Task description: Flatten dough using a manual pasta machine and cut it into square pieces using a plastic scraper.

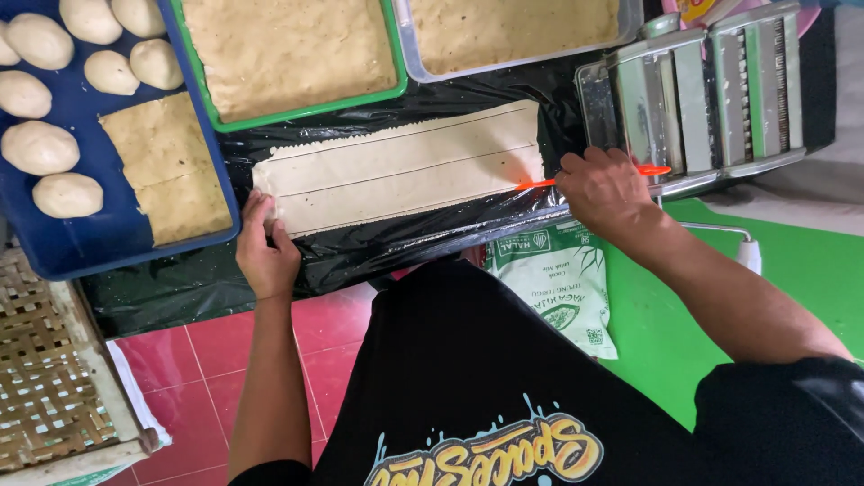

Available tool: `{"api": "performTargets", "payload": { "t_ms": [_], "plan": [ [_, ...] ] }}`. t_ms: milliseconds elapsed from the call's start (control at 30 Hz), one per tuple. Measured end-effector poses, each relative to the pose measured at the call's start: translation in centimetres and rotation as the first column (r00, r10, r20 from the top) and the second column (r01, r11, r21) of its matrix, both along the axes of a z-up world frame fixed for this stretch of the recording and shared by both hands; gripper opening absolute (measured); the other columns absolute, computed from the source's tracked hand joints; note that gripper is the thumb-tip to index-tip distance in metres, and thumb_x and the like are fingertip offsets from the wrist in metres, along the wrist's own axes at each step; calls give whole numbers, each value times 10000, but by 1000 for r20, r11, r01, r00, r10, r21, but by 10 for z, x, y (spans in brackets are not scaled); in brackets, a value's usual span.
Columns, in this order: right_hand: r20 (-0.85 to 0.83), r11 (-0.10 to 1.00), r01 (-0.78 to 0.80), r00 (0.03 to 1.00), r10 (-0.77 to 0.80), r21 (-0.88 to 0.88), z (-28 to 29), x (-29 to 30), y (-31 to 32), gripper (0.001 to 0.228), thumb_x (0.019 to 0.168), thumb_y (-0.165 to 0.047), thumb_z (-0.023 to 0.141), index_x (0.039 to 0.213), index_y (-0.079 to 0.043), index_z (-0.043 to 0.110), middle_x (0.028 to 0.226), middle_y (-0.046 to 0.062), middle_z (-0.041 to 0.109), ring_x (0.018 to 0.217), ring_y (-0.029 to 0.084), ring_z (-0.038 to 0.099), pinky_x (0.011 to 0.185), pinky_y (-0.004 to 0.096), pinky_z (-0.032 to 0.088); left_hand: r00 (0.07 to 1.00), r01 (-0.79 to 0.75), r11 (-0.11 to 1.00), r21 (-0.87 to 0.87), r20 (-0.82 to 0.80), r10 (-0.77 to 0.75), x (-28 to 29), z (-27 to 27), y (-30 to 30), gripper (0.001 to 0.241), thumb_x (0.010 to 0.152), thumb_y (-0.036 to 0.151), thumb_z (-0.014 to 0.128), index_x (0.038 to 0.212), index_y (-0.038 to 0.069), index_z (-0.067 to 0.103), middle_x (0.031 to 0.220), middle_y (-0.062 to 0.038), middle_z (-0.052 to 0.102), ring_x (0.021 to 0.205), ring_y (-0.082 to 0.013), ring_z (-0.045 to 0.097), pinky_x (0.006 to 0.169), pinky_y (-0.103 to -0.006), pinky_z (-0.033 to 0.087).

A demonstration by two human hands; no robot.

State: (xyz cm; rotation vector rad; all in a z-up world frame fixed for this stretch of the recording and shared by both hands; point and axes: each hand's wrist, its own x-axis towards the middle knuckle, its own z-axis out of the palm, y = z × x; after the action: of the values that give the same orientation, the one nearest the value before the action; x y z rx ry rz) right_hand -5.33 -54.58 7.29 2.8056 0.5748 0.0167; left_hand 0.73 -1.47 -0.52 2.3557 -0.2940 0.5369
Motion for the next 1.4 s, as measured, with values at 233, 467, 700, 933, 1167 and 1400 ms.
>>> {"api": "performTargets", "payload": {
  "t_ms": [233, 467, 700, 933, 1167, 1400],
  "plan": [
    [114, 999, -54, 992, 54, -1, -14, -5, -18, 87, 757, -200, 675, 694, -240, 629, 781, -18, 547, 731, 252, 569, 655, 410, 471, 1000, -7, 1000, -2, -2, 7, -1, 5, -3, 346, 907, -52, 666, 1240, 34, 706, 1330, -154, 692, 1233, -326, 649, 1053, -406, 499],
    [144, 997, -51, 989, 41, 64, 2, -1, -21, 122, 733, -169, 669, 674, -258, 609, 759, -45, 512, 707, 227, 560, 651, 388, 478, 1000, -1, 1000, 8, 4, 1, 1, 13, -7, 354, 899, -62, 667, 1235, 42, 706, 1305, -152, 702, 1217, -331, 661, 1040, -414, 508],
    [118, 935, 52, 988, -99, 350, 29, 6, -14, 121, 900, -251, 737, 799, -258, 671, 856, -50, 575, 781, 204, 639, 683, 351, 562, 997, -37, 999, -12, 60, 38, 1, 17, -10, 309, 924, -73, 632, 1199, 29, 729, 1233, -174, 730, 1150, -341, 689, 989, -408, 535],
    [18, 840, 216, 966, -259, 497, -11, 5, 66, 86, 948, -324, 772, 939, -238, 768, 905, -21, 678, 774, 242, 717, 683, 375, 602, 998, -44, 998, -49, 36, 46, -4, 11, 1, 379, 911, -91, 578, 1229, 56, 722, 1255, -155, 722, 1166, -321, 683, 995, -405, 526],
    [-247, 638, 402, 914, -322, 657, -17, 9, 208, 204, 926, -341, 753, 920, -138, 739, 782, 93, 663, 738, 359, 717, 639, 466, 580, 999, 44, 987, -156, -6, -45, -8, 10, 10, 408, 918, -87, 566, 1274, 68, 692, 1280, -171, 702, 1205, -327, 661, 1023, -406, 519],
    [-345, 520, 536, 838, -422, 665, -22, 31, 347, 256, 925, -324, 660, 829, -97, 592, 698, 122, 634, 711, 402, 715, 624, 514, 533, 984, 176, 984, -24, 22, -176, -5, -2, 19, 473, 912, -74, 550, 1374, 20, 578, 1414, -214, 596, 1329, -347, 578, 1114, -385, 482]
  ]
}}
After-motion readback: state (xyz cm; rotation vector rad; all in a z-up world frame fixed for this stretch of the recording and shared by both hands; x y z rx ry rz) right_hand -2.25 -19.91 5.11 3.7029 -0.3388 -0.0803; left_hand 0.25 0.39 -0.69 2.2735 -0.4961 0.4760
